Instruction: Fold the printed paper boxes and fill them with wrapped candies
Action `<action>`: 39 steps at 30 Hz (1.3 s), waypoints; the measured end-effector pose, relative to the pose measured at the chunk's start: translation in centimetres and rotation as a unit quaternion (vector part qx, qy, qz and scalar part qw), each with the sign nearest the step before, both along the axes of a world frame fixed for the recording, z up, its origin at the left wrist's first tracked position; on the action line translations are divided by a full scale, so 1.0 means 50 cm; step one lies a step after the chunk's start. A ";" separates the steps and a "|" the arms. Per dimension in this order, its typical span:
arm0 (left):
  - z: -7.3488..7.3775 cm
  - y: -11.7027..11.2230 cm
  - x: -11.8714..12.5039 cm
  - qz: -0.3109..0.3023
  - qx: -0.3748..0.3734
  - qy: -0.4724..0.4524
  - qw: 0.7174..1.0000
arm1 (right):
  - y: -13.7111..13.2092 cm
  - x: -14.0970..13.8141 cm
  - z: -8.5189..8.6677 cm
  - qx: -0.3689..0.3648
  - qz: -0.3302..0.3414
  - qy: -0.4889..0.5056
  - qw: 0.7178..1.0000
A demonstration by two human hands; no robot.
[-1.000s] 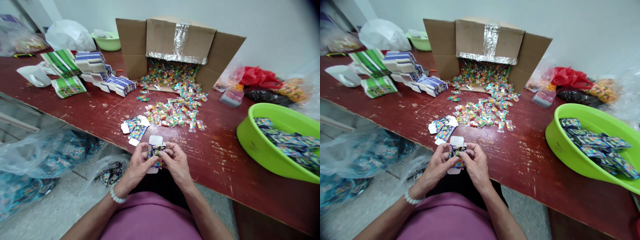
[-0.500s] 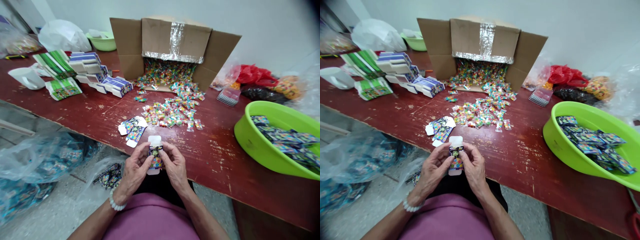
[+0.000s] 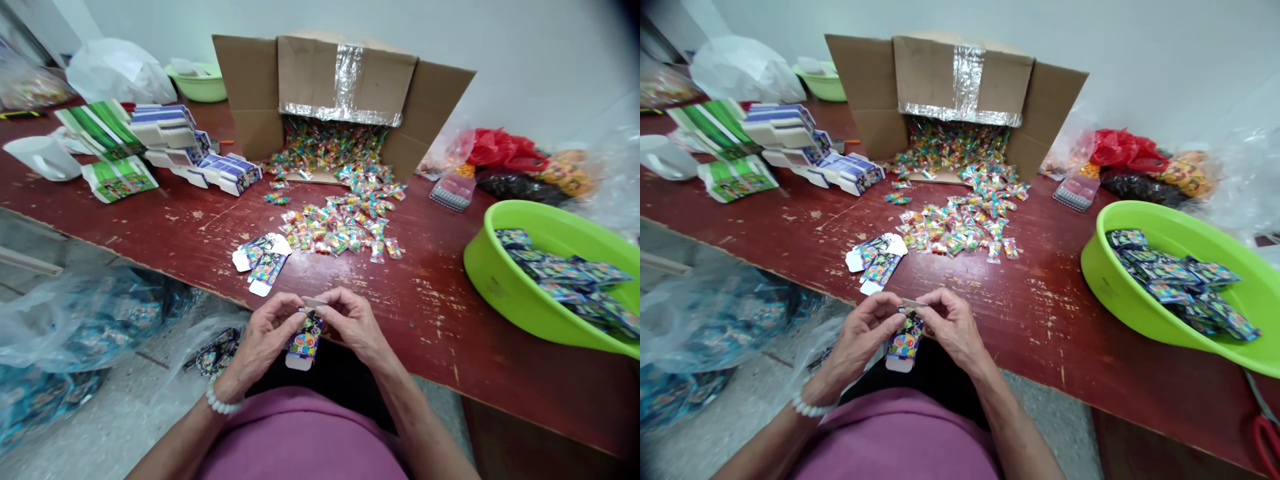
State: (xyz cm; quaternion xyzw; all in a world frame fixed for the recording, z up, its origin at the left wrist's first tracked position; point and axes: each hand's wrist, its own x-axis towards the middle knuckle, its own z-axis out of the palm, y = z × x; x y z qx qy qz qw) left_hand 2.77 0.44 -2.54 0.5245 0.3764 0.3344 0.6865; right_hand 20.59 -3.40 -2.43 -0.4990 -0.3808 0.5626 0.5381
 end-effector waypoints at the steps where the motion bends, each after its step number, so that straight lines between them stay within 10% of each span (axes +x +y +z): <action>1: 0.000 0.000 0.000 0.016 -0.013 -0.012 1.000 | -0.003 0.000 -0.002 0.015 -0.009 -0.023 1.000; 9: 0.003 -0.023 0.022 -0.088 -0.238 -0.092 0.963 | -0.011 -0.003 -0.015 0.090 -0.041 -0.098 0.990; 15: -0.002 -0.024 0.042 -0.021 -0.246 -0.078 0.966 | -0.018 0.001 0.001 0.197 -0.005 -0.181 0.963; 21: 0.005 -0.023 0.046 -0.041 -0.219 -0.026 0.974 | -0.018 0.012 0.002 0.043 0.043 -0.046 0.997; 27: 0.004 -0.021 0.041 -0.047 -0.133 0.036 0.989 | -0.005 0.013 0.005 0.093 0.007 -0.168 0.981; 39: 0.001 -0.023 0.034 -0.090 -0.137 0.049 0.985 | -0.002 0.008 0.011 -0.056 -0.001 0.014 0.998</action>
